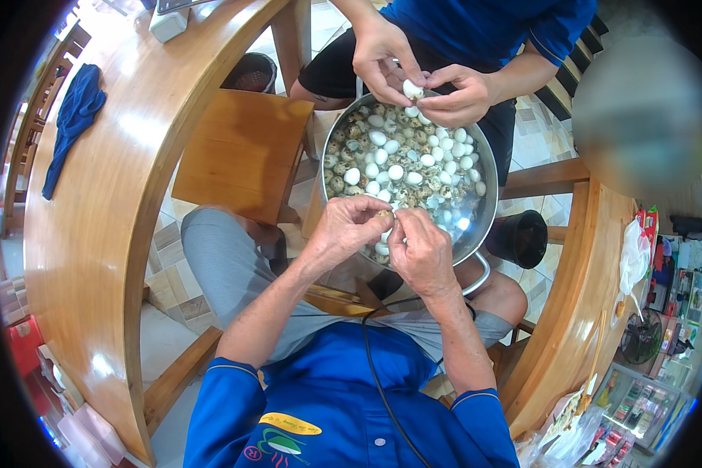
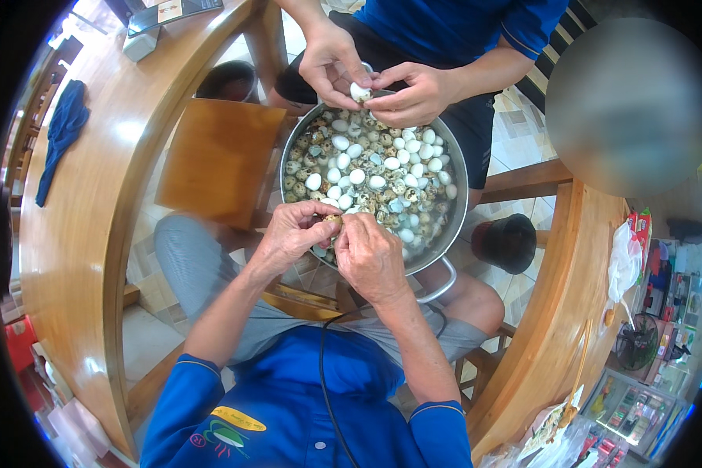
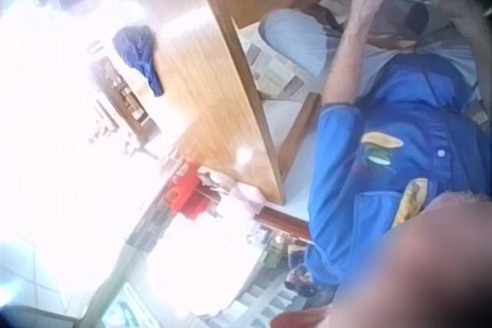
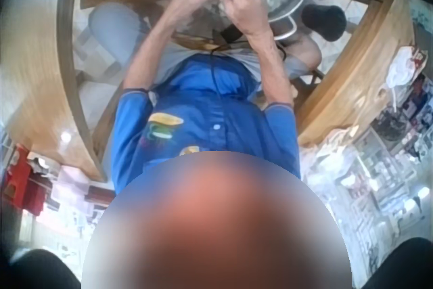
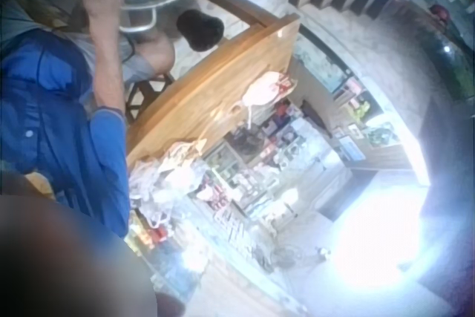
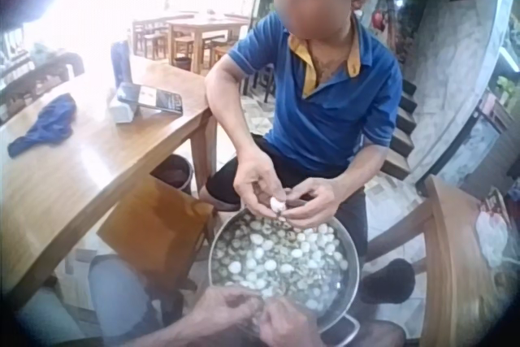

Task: The person peels small boiled eggs by hand, removing the shells and placing the peeled eggs into a metal pot. A second person sits across the table and also peels eggs into the same pot.

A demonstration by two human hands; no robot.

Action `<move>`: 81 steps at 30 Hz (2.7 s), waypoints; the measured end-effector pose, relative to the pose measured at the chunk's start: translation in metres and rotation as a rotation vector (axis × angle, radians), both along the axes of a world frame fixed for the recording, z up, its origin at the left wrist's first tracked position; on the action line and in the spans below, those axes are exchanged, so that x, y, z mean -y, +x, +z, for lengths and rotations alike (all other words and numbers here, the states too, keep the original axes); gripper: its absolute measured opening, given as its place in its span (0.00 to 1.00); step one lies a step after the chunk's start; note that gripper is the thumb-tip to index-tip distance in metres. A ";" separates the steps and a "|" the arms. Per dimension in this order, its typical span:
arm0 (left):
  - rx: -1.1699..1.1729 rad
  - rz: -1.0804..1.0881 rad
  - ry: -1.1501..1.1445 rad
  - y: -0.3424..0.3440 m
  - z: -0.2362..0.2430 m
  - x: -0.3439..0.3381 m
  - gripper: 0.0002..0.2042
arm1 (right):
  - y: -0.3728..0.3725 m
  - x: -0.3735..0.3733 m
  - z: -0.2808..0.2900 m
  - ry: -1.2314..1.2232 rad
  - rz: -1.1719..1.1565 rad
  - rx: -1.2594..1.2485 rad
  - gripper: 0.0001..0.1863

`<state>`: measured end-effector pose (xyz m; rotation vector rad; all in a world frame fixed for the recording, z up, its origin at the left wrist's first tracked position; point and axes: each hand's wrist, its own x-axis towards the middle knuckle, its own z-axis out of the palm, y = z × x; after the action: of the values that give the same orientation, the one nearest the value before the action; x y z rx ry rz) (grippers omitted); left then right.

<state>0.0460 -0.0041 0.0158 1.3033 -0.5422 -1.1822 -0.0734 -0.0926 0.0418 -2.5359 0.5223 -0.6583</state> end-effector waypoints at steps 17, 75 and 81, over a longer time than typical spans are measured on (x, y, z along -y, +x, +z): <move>0.012 0.019 -0.020 0.000 -0.003 0.000 0.11 | 0.004 0.001 -0.002 -0.057 0.025 0.061 0.06; -0.338 0.003 -0.154 -0.002 -0.006 0.001 0.09 | -0.005 -0.002 0.002 0.582 -0.170 0.097 0.01; -0.330 -0.009 -0.193 0.000 -0.007 0.001 0.10 | -0.005 0.007 0.000 0.616 -0.308 0.021 0.02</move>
<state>0.0459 -0.0048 0.0089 0.9190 -0.4087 -1.2867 -0.0780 -0.0993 0.0419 -1.8857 0.9544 -0.5223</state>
